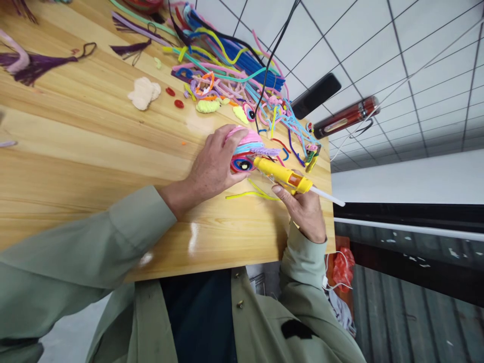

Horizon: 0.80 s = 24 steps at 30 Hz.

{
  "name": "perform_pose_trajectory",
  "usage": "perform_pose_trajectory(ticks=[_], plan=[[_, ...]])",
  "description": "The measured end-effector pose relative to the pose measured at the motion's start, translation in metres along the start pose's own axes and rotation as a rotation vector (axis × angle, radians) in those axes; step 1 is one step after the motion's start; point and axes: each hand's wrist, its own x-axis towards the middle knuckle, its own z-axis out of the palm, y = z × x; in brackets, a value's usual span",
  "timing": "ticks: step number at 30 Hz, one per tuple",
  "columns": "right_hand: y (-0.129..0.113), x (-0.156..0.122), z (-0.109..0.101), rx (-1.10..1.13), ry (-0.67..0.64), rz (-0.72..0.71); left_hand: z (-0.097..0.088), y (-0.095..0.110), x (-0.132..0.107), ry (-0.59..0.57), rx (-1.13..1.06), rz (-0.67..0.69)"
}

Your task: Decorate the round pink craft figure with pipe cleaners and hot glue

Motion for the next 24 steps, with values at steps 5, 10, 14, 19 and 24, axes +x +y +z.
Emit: perform_pose_trajectory(ticks=[5,10,14,19,24], plan=[[-0.0006,0.0003,0.0005,-0.014,0.004,-0.011,0.0001,0.0007,0.0002,0.006,0.013,-0.001],[-0.0001,0.0002,0.0001,-0.017,0.001,-0.022,-0.0011,-0.0007,0.0007,-0.015,-0.024,-0.009],[0.0000,0.0001,-0.0002,-0.027,-0.001,-0.018,-0.0008,-0.0008,0.0007,-0.019,-0.037,-0.008],[-0.0007,0.0005,0.0003,-0.020,-0.001,-0.018,-0.0001,-0.0002,0.0009,-0.017,-0.025,-0.001],[-0.0016,0.0007,0.0011,-0.008,0.012,0.008,-0.0007,-0.0006,0.0009,-0.023,-0.036,-0.012]])
